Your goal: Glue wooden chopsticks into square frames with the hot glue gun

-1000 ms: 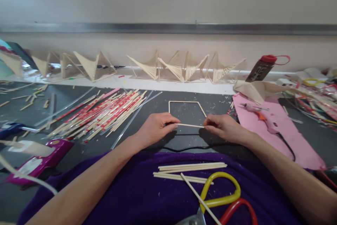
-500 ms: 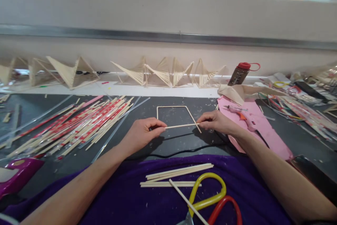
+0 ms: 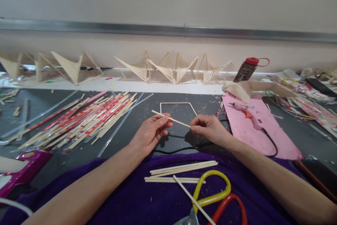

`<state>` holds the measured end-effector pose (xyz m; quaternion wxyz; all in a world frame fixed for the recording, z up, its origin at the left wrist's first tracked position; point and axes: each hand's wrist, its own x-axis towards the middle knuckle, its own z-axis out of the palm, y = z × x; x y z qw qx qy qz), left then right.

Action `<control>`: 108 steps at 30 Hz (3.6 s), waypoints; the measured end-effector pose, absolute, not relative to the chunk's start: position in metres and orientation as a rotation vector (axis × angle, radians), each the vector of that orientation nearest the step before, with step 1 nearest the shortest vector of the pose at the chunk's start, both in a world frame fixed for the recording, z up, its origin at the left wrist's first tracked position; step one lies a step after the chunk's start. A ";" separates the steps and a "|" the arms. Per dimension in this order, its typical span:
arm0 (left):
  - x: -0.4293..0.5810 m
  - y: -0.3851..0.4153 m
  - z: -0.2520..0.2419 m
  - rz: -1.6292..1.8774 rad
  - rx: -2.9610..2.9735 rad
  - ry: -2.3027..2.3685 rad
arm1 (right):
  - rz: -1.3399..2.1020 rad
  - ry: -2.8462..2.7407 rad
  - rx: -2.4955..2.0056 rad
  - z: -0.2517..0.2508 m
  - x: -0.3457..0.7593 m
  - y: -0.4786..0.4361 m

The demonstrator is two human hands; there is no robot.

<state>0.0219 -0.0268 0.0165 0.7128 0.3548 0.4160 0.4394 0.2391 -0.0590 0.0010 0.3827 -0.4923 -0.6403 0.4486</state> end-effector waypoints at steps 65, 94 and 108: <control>0.029 -0.056 0.018 0.155 1.059 0.763 | 1.255 -1.627 -1.153 0.024 0.255 -0.059; 0.022 -0.043 0.030 0.239 1.356 0.973 | 0.028 -1.687 -1.652 -0.001 0.324 -0.025; -0.001 -0.030 0.050 0.384 2.220 0.811 | 0.765 -1.766 -1.313 0.029 0.258 -0.062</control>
